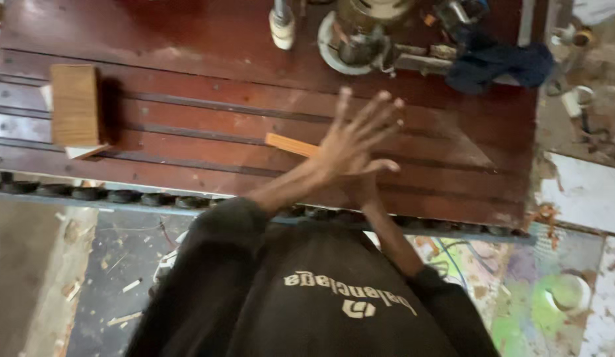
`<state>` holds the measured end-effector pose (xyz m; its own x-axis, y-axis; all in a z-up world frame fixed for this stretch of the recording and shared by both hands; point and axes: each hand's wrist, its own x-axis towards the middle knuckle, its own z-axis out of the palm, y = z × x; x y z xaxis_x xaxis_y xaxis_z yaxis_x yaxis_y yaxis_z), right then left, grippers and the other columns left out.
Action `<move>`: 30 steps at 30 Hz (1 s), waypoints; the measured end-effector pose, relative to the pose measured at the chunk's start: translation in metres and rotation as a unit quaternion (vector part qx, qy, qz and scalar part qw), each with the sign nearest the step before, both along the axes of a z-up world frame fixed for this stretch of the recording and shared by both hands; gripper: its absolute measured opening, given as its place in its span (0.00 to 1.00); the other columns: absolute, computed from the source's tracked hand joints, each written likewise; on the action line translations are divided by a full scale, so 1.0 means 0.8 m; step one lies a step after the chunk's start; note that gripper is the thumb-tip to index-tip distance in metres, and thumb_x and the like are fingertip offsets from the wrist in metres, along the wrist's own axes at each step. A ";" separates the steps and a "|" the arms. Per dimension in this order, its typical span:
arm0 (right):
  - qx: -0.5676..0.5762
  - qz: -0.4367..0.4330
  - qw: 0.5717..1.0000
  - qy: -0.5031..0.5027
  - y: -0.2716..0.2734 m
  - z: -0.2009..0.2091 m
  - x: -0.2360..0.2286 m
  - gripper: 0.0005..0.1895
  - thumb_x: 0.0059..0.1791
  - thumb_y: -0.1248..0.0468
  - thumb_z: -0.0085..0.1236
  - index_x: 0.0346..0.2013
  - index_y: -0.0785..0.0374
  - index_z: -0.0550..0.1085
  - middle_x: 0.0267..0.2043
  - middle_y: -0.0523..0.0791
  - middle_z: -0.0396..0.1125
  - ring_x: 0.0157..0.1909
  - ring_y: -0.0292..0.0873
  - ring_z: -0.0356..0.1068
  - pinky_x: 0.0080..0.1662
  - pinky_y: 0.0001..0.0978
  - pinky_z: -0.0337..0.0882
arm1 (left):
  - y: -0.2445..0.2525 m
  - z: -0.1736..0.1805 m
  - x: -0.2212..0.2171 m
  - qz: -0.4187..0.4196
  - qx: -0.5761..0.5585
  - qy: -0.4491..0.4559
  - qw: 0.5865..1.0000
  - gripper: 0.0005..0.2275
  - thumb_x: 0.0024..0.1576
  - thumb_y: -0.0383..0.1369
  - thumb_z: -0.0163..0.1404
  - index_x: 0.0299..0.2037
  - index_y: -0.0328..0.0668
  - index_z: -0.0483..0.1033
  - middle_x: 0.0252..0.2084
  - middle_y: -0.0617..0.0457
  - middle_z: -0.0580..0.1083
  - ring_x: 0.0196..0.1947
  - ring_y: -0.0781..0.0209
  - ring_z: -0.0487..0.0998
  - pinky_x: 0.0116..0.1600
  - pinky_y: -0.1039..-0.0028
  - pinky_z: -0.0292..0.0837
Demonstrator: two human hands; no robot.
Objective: The person sands small rectangular wooden blocks on a red workbench using a handheld sanding block. They repeatedly rub the surfaces and edges, flip the blocks, and place them back on the bench. The workbench has a drill press and scattered wood shavings.
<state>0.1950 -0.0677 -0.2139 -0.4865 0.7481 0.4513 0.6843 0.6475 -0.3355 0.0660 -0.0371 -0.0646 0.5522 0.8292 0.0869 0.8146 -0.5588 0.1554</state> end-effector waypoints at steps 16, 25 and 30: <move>-0.246 -0.190 0.914 0.262 -0.013 0.032 -0.086 0.25 0.56 0.56 0.64 0.61 0.64 0.66 0.59 0.51 0.69 0.58 0.45 0.71 0.56 0.36 0.74 | 0.006 0.150 -0.054 0.063 -0.046 0.004 0.997 0.43 0.52 0.72 0.21 0.74 0.61 0.54 0.78 0.56 0.42 0.77 0.55 0.31 0.65 0.24 0.13; -0.238 0.052 0.933 0.264 -0.007 0.010 -0.034 0.34 0.52 0.57 0.64 0.68 0.60 0.60 0.65 0.51 0.60 0.65 0.51 0.62 0.61 0.44 0.65 | 0.002 0.050 -0.074 0.037 0.099 -0.032 0.994 0.36 0.64 0.66 0.31 0.73 0.55 0.64 0.81 0.54 0.43 0.80 0.55 0.31 0.72 0.28 0.20; -0.098 -0.013 0.963 0.252 -0.005 0.063 -0.068 0.17 0.43 0.67 0.71 0.44 0.60 0.74 0.44 0.47 0.68 0.48 0.51 0.67 0.52 0.40 0.67 | 0.006 -0.002 -0.187 0.149 -0.068 -0.118 0.979 0.31 0.65 0.58 0.27 0.73 0.57 0.62 0.79 0.54 0.49 0.79 0.51 0.39 0.70 0.28 0.19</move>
